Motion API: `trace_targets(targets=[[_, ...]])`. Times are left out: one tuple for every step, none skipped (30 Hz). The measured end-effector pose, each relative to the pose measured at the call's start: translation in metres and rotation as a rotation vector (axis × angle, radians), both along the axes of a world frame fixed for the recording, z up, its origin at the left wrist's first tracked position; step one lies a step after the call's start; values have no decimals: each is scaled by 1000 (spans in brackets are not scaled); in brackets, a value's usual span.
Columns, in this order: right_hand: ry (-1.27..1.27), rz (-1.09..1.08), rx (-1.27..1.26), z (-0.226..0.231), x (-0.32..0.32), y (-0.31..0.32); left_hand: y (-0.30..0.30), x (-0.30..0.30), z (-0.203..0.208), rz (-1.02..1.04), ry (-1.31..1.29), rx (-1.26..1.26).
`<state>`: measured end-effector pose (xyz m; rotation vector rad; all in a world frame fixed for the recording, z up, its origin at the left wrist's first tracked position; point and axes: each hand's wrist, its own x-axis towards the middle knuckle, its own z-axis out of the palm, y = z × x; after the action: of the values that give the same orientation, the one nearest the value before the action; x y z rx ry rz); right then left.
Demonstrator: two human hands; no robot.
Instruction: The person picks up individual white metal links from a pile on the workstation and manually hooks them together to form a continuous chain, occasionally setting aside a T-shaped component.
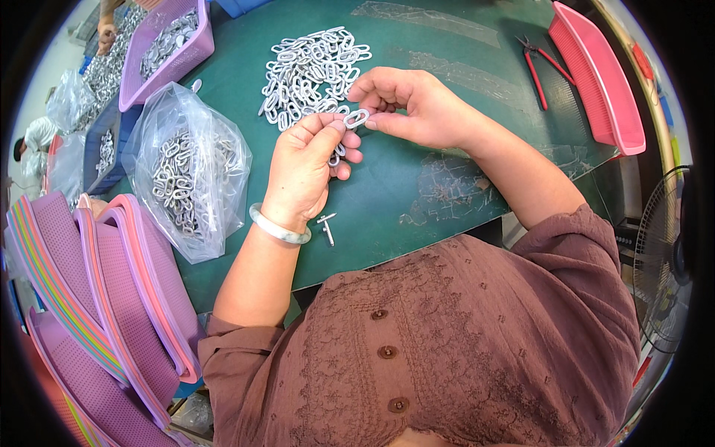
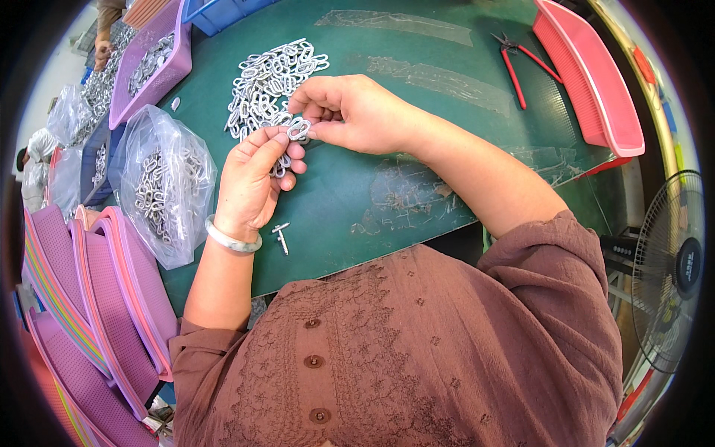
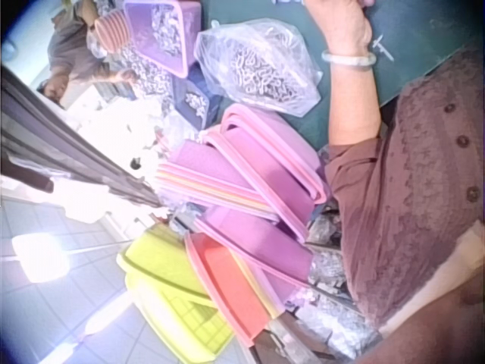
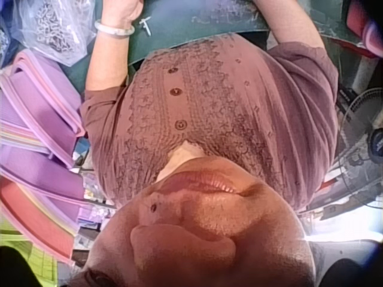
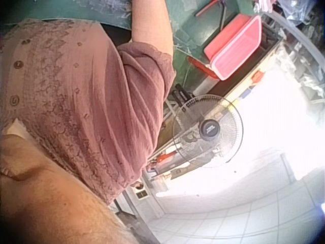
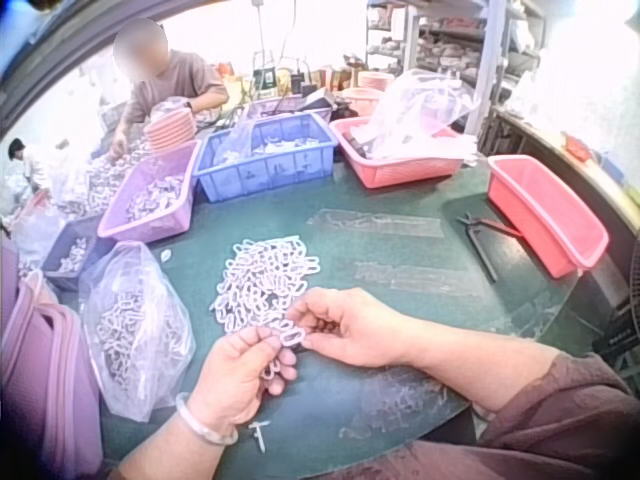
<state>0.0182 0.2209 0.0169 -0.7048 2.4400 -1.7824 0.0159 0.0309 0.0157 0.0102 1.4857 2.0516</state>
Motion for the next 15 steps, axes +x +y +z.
trace_targets(targets=[[21, -7, 11, 0, 0, 0, 0, 0, 0, -1, 0, 2], [41, -14, 22, 0, 0, 0, 0, 0, 0, -1, 1, 3], [56, -22, 35, 0, 0, 0, 0, 0, 0, -2, 2, 6], [70, -29, 47, 0, 0, 0, 0, 0, 0, -2, 2, 8], [85, -37, 59, 0, 0, 0, 0, 0, 0, -2, 3, 11], [95, -37, 63, 0, 0, 0, 0, 0, 0, -2, 3, 6], [104, -37, 68, 0, 0, -1, 0, 1, -1, -1, 3, 2], [114, -37, 72, 1, 0, -1, 0, 1, -1, -1, 3, -2], [118, -35, 72, 1, 0, -1, 0, 1, -1, -1, 3, -1], [121, -33, 72, 1, 0, 0, 0, 1, 0, -1, 3, 1], [124, -30, 73, 1, 0, 0, 0, 1, 0, 0, 2, 2], [124, -30, 73, 1, 0, 0, 0, 1, 0, 0, 2, 3], [124, -29, 74, 1, 0, 0, 0, 1, 0, 0, 2, 4], [123, -28, 74, 0, 1, 0, 0, 1, 0, 0, 1, 5], [124, -30, 74, 1, 1, 0, 0, 1, 0, 0, 4, 7]])
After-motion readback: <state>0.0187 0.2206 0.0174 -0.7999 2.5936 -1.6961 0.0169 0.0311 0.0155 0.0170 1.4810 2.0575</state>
